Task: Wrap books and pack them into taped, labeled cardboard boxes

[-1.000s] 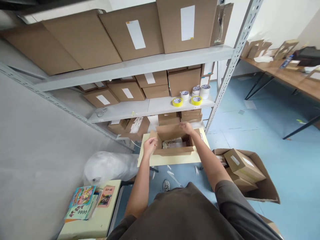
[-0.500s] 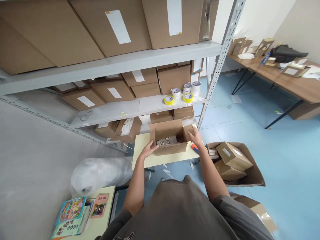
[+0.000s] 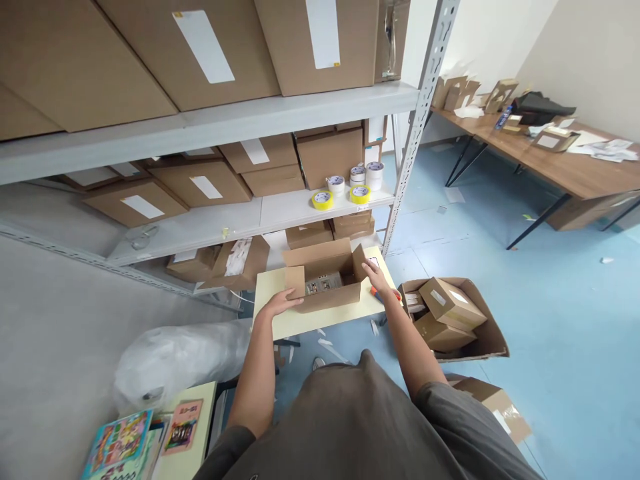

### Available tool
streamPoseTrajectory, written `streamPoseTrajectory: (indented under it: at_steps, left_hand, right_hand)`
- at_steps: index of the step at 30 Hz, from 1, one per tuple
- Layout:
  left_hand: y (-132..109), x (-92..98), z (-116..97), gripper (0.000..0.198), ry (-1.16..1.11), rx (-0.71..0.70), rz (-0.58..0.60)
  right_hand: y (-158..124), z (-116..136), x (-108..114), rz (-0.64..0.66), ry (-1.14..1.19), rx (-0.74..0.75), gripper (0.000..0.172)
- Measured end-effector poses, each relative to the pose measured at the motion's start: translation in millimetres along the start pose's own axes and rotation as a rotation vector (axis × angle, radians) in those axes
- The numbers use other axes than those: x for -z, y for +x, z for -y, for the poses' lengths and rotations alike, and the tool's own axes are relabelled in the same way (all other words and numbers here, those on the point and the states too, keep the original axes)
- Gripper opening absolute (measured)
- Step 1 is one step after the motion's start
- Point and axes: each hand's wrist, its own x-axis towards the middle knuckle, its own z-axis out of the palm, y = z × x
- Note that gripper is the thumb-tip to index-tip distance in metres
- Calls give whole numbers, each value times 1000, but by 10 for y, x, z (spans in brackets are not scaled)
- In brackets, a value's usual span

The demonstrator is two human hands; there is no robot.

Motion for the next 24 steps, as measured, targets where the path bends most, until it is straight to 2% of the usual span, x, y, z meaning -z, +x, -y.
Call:
streamPoseTrajectory:
  at_steps: [2, 5, 9, 12, 16, 19, 22, 24]
  left_hand:
    - [28, 47, -7, 96, -24, 9, -20]
    - [58, 65, -32, 97, -14, 7, -118]
    - [29, 4, -65, 98, 18, 38, -267]
    - [-3, -104, -74, 110, 11, 74, -399]
    - [7, -301, -44, 121, 39, 83, -585]
    - [29, -409, 27, 124, 73, 124, -580]
    - [77, -421, 80, 129, 100, 179, -533]
    - [156, -367, 50, 131, 188, 141, -512]
  right_hand:
    - [-33, 37, -87, 126, -28, 17, 60]
    - [-63, 52, -163, 290, -124, 42, 61]
    - [-43, 52, -187, 351, -258, 100, 47]
    - [-16, 23, -237, 275, -303, 124, 40]
    - [-24, -155, -392, 35, -336, 137, 61]
    - [-42, -359, -527, -94, -414, 200, 73]
    - [-37, -541, -661, -159, -514, 274, 73]
    - [-19, -637, -754, -193, -580, 306, 69]
